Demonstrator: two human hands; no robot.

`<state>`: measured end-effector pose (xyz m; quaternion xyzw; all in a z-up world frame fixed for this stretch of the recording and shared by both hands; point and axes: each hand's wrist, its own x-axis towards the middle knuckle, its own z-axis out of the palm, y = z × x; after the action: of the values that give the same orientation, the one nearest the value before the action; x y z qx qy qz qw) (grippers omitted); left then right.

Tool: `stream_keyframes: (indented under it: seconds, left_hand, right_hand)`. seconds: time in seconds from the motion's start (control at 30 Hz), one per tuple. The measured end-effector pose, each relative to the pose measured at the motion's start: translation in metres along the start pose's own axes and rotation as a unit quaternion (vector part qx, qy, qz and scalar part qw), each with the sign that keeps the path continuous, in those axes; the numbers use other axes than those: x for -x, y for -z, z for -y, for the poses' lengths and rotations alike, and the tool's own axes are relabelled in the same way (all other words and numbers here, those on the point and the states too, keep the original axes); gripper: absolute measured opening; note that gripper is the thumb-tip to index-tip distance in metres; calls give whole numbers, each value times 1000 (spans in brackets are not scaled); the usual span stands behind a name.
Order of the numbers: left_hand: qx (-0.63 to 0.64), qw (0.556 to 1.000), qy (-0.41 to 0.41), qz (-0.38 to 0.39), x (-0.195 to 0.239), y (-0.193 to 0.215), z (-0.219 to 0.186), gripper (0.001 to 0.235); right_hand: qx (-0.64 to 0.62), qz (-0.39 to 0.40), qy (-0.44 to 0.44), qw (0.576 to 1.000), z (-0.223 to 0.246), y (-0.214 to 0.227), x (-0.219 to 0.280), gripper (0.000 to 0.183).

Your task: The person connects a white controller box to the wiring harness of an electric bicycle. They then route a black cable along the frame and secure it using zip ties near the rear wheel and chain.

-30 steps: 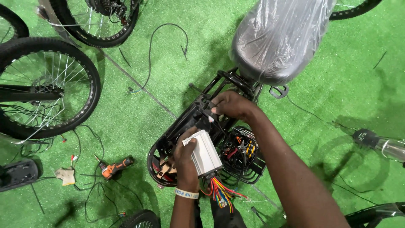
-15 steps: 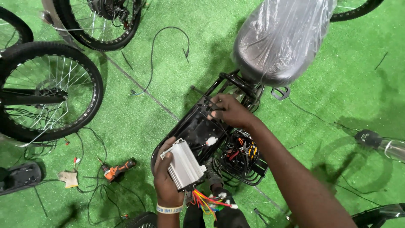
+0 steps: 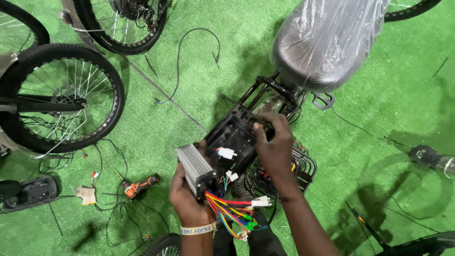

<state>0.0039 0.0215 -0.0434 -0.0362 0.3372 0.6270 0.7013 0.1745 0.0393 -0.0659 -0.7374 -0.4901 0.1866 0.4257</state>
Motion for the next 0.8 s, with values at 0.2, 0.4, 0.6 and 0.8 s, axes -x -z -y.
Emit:
stream_keyframes:
  seconds: [0.2, 0.4, 0.6, 0.8]
  left_hand:
    - [-181, 974, 78, -113, 30, -22, 11, 51]
    - [-364, 891, 195, -188, 32, -32, 29, 50]
    - [-397, 904, 104, -123, -21, 3, 56, 52]
    - [-485, 864, 116, -65, -39, -23, 45, 37]
  right_hand:
    - [-287, 111, -266, 914, 0, 15, 52, 22]
    - [-317, -4, -406, 857, -2, 35, 63, 29]
    - [-384, -77, -466, 793, -40, 41, 62, 25]
    - [-236, -4, -370, 898, -53, 46, 62, 29]
